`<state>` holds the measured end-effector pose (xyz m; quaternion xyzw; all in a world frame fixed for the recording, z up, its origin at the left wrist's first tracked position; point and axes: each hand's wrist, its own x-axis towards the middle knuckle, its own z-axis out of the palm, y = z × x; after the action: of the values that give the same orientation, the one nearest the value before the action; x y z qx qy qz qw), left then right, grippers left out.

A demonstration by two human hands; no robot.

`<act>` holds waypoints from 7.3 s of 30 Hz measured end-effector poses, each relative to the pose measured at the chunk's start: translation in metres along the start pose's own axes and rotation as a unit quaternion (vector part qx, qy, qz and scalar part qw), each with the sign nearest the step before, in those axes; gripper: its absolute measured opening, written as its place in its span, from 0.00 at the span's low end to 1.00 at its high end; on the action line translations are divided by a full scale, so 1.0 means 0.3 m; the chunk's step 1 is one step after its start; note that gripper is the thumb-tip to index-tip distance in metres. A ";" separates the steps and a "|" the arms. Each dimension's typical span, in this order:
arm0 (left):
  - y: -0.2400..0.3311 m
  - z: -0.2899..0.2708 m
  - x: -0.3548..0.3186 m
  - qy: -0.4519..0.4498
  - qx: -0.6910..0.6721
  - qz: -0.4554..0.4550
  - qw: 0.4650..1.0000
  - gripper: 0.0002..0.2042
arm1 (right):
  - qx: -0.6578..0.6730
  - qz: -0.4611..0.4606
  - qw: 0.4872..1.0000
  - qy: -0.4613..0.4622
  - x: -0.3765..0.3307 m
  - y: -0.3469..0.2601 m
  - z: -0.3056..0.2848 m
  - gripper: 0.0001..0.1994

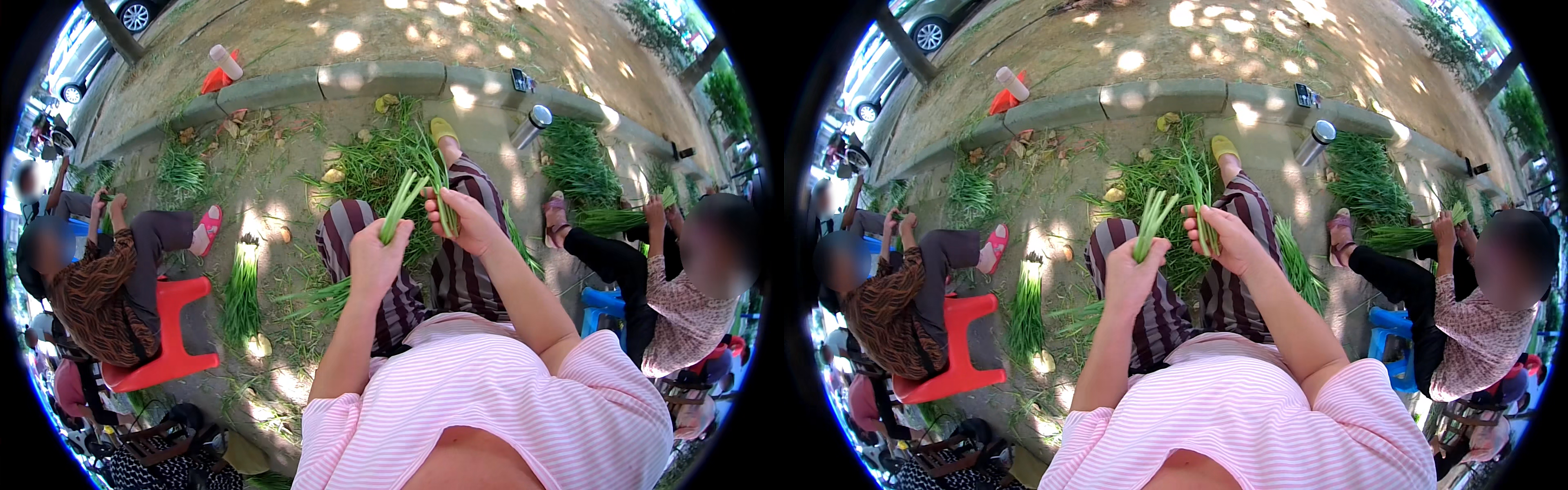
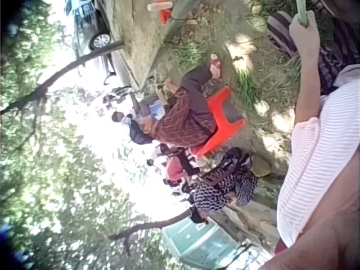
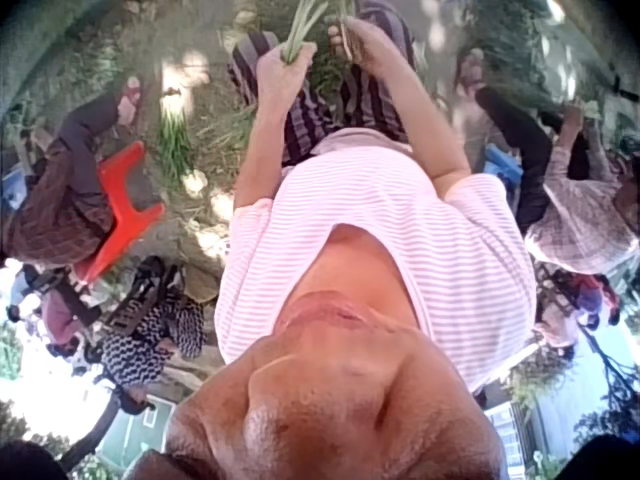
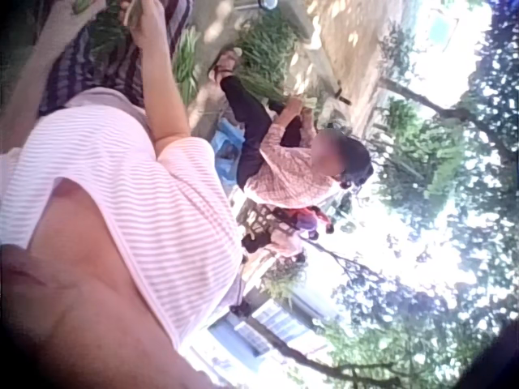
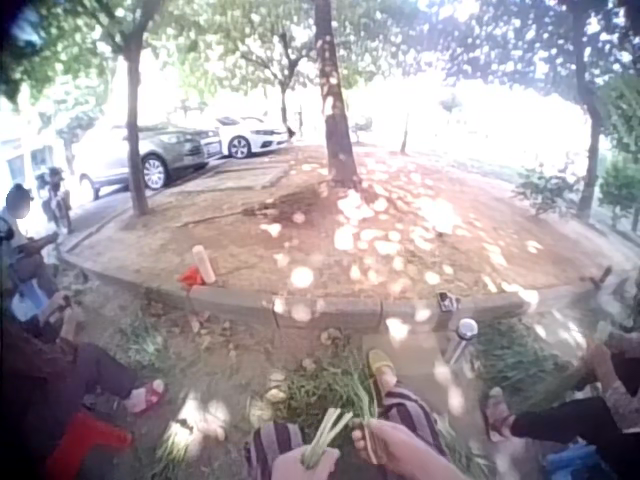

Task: The person sorts through green stems by hand, picking individual leaves or stems from a bunch and placing them onto a pile on the ground.

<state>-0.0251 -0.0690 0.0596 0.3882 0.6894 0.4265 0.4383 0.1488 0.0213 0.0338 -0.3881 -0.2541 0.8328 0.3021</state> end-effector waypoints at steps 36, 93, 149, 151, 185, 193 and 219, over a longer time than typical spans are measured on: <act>-0.014 -0.070 0.174 -0.033 -0.328 -0.123 0.936 0.10 | -0.407 -0.099 0.908 -0.023 0.006 0.119 0.157 0.13; -0.015 -0.092 0.140 0.138 -0.381 -0.034 0.914 0.09 | -0.266 -0.195 0.930 0.160 0.010 0.126 0.086 0.10; 0.073 -0.083 0.260 -0.068 -0.165 -0.050 0.983 0.12 | -0.191 -0.079 0.978 -0.027 -0.083 -0.015 0.102 0.12; 0.092 -0.085 0.256 -0.080 -0.135 -0.047 0.986 0.11 | -0.188 -0.071 0.980 -0.002 -0.088 -0.034 0.099 0.12; 0.055 0.019 0.261 0.201 0.147 0.198 0.948 0.09 | -0.112 -0.045 0.991 0.065 -0.067 -0.029 0.118 0.11; 0.073 -0.086 0.307 0.181 -0.002 0.061 0.982 0.14 | 0.076 -0.049 0.995 0.045 -0.062 -0.100 0.064 0.11; 0.076 -0.013 0.276 -0.054 -0.164 0.065 0.983 0.11 | 0.073 0.005 0.996 -0.043 -0.025 -0.071 0.160 0.12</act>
<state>-0.0510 0.0131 0.0591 0.3772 0.5592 0.5397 0.5037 0.1208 0.0216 0.0790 -0.3304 -0.2034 0.8666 0.3138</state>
